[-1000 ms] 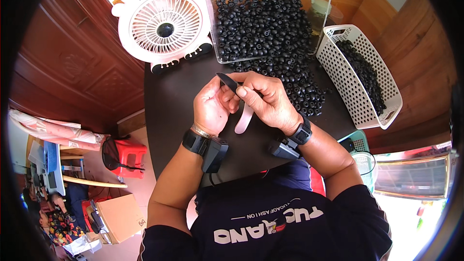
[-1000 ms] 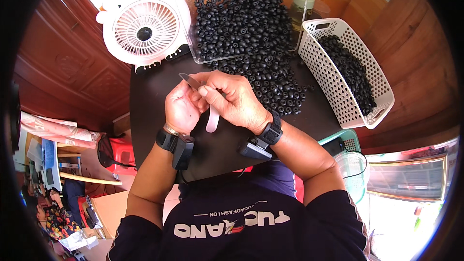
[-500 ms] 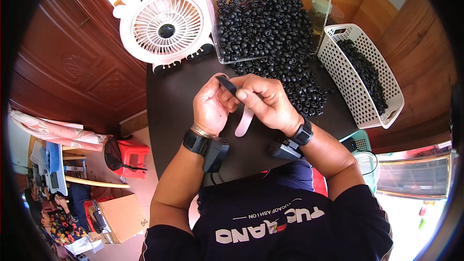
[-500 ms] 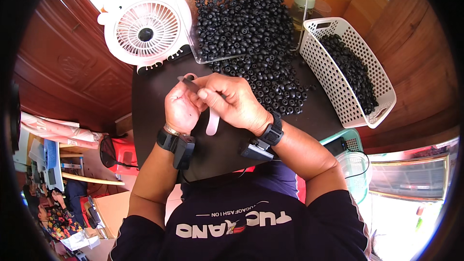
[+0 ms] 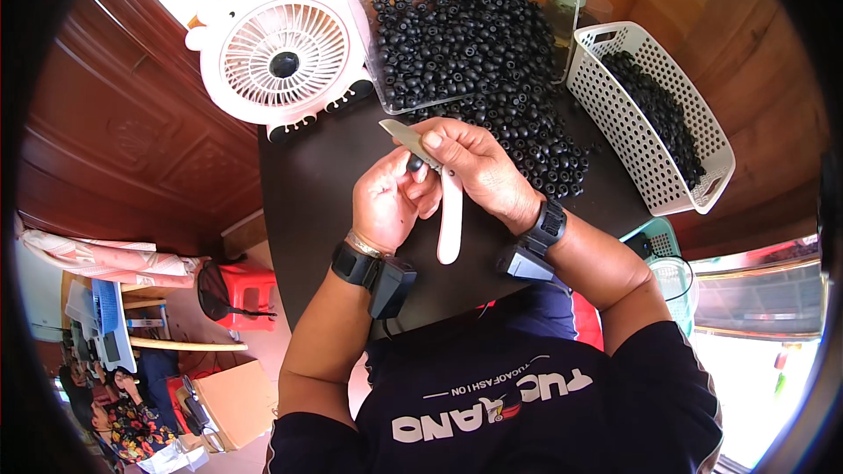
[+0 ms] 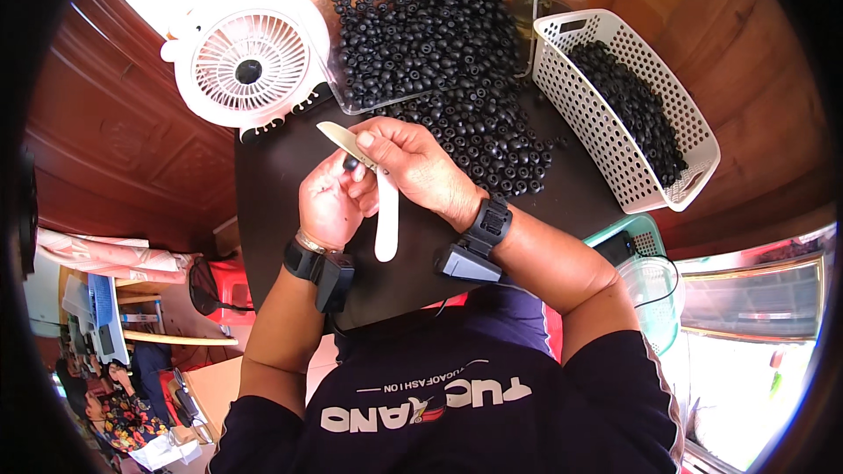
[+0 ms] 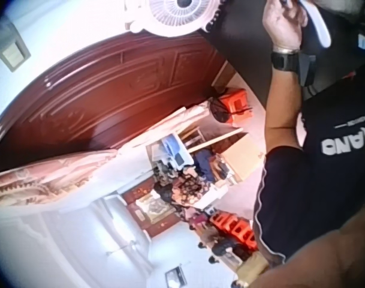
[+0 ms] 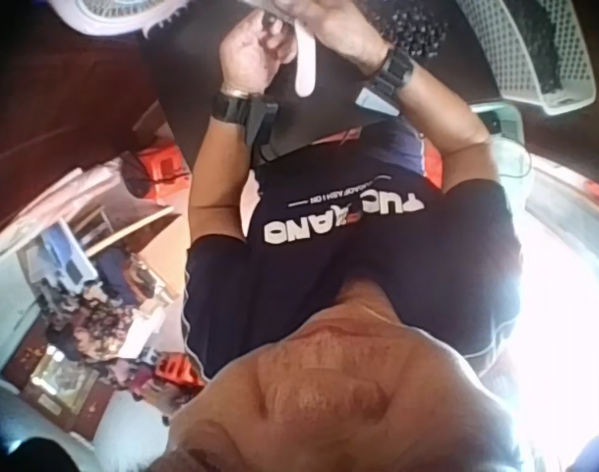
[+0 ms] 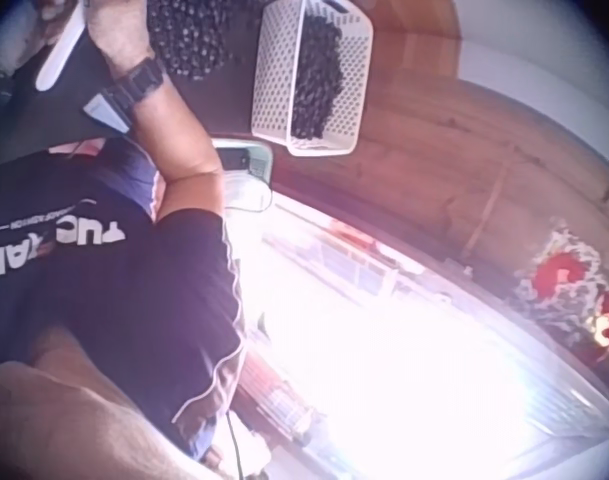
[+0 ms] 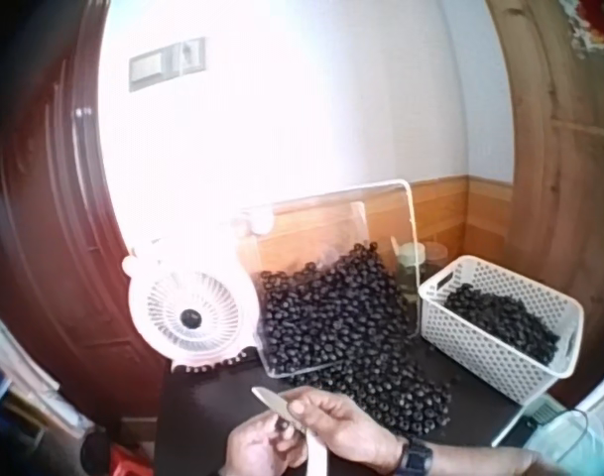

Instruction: Peeling and prepping black grapes at a table using a small knife.

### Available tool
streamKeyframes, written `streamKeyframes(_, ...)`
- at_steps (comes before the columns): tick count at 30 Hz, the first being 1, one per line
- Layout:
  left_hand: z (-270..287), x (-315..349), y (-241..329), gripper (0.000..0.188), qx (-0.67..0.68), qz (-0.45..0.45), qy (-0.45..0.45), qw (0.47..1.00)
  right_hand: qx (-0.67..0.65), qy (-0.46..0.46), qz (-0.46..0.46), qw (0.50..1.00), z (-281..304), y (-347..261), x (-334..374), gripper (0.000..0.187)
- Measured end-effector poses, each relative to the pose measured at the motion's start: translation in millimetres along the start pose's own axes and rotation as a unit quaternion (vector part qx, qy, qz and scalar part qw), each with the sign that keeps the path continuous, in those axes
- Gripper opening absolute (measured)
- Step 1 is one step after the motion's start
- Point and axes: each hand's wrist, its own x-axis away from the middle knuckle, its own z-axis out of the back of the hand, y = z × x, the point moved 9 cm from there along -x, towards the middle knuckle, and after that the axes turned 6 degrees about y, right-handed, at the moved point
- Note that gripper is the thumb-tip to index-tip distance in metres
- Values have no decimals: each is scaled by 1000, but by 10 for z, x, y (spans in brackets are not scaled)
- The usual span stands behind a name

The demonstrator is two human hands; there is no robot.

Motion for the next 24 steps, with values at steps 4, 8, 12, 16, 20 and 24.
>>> streamKeyframes(4,34,3,-29,31,4,11,27,1000,11,-4,-11,1000,13,40,1,40)
streamKeyframes(8,66,8,-50,31,-11,9,58,998,9,0,-9,1000,26,57,-5,40)
streamKeyframes(12,36,17,-45,32,-4,1,59,998,16,-8,0,1000,27,55,-6,40)
streamKeyframes(16,62,37,-69,32,-6,11,91,996,32,9,-2,999,45,57,3,38)
streamKeyframes(20,43,36,-73,31,7,-2,79,997,48,14,-2,999,50,52,7,36)
streamKeyframes(24,106,70,-130,29,37,-10,133,990,72,36,-12,997,46,75,2,34)
